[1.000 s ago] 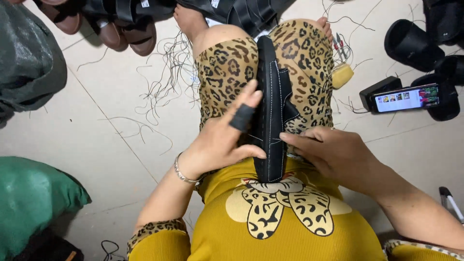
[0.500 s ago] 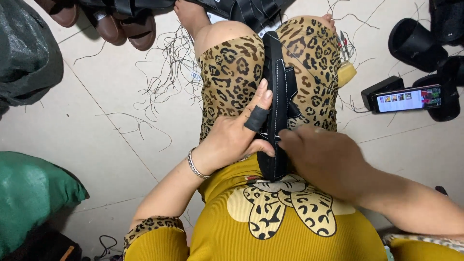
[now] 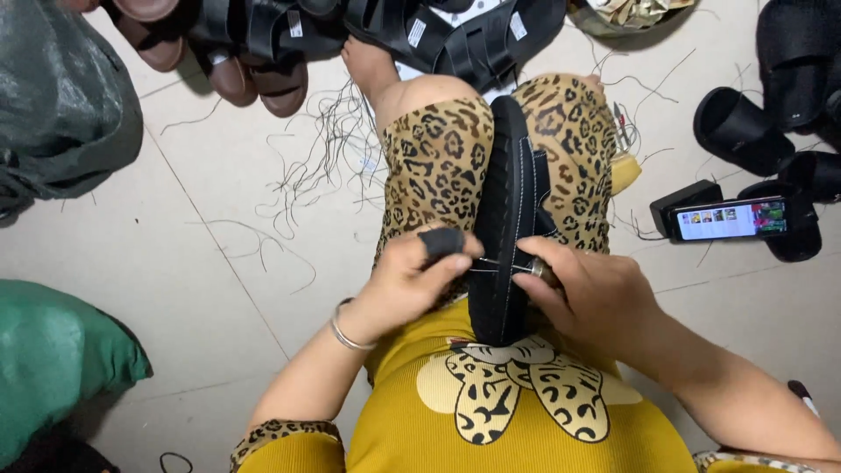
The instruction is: Hand-sewing a black sandal strap using a needle and thread while seated on the floor.
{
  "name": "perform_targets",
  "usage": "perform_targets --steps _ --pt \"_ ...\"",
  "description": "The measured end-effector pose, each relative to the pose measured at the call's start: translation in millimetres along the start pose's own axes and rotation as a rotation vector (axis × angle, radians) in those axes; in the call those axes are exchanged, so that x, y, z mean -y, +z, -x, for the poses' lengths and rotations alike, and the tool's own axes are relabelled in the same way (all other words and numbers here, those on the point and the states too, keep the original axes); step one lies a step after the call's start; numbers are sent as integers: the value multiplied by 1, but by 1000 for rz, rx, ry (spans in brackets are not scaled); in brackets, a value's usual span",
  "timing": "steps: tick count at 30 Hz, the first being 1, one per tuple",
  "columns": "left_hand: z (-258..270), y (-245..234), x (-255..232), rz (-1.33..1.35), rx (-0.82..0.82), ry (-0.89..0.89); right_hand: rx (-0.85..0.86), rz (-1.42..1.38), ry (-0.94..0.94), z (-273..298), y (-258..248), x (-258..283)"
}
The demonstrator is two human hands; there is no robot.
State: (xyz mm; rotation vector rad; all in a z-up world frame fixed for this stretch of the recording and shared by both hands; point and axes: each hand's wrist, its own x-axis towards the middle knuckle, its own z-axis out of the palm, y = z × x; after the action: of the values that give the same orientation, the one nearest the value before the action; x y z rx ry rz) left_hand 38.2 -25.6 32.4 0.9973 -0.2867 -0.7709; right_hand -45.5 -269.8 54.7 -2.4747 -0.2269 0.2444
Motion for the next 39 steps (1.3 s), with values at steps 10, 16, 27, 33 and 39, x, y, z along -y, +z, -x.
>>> perform_targets --steps 10,16,27,33,39 --pt "8 11 -1 -641 -188 -49 299 -171 351 36 -80 -41" --pt "3 7 -4 -505 -311 -23 116 -921 325 29 0 -40" --pt "7 10 -21 -671 -283 -221 260 155 -1 14 -32 -2" --pt "8 13 -19 -882 -199 -182 -75 15 -66 1 17 -15" --pt "30 -11 -9 -1212 97 -445 -660 -4 120 63 8 -186"
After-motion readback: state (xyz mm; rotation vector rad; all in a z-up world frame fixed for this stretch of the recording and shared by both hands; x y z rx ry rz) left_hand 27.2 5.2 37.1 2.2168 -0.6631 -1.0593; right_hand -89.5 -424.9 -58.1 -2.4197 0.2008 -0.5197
